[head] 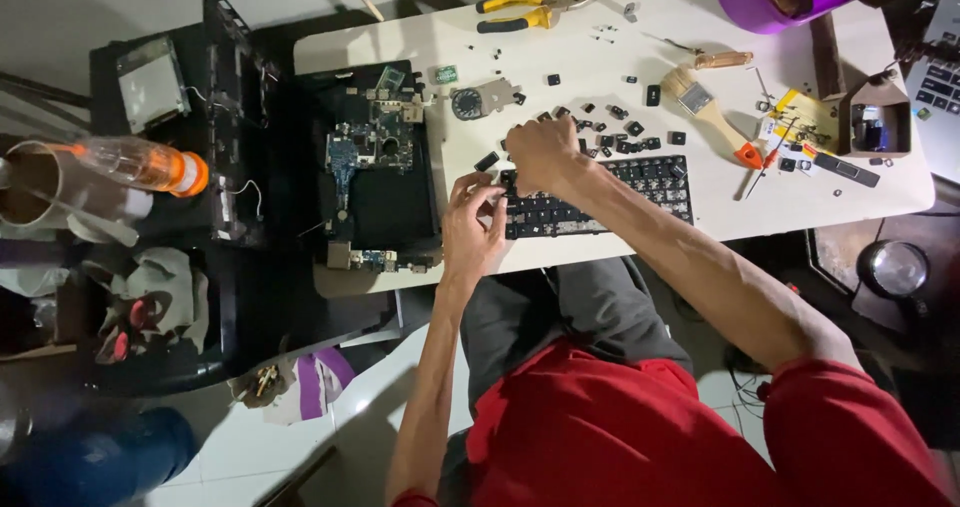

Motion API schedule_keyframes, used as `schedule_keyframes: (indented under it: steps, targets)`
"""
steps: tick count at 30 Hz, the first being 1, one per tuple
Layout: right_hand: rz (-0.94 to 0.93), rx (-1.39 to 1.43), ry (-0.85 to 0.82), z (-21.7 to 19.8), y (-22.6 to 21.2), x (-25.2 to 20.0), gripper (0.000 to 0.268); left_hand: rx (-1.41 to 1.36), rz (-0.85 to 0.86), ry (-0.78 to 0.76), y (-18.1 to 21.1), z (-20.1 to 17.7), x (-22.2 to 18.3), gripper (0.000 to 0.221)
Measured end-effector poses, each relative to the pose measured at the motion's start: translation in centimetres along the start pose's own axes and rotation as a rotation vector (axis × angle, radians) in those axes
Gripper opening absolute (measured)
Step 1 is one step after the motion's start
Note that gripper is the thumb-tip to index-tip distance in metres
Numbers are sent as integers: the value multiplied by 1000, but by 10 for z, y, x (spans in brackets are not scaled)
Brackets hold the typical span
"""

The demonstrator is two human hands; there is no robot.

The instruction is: Reattaching individual keycaps to a laptop keyboard frame during a repair process.

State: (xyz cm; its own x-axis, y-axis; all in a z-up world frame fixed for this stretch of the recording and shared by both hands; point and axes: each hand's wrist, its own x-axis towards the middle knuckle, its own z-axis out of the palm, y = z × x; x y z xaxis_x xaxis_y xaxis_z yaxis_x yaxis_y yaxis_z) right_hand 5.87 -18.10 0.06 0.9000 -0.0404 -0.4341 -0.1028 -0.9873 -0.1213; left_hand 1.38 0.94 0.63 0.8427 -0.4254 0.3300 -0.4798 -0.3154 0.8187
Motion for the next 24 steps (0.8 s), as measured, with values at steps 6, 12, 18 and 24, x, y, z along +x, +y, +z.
schedule_keyframes:
  steps: [6, 12, 18, 24]
  targets:
    - [-8, 34, -26, -4, -5, -18, 27, 35, -9, -43, 15, -9, 2, 16]
    - [-3, 294, -37, -44, 2, -51, 26, 27, -43, -34, 31, -13, 3, 17]
    - [-89, 511, 124, -74, 17, -106, 32, -47, 64, -26, 14, -10, 2, 19]
    - [-163, 485, 344, -24, 28, -96, 25, -56, 70, -15, 15, -7, -3, 17]
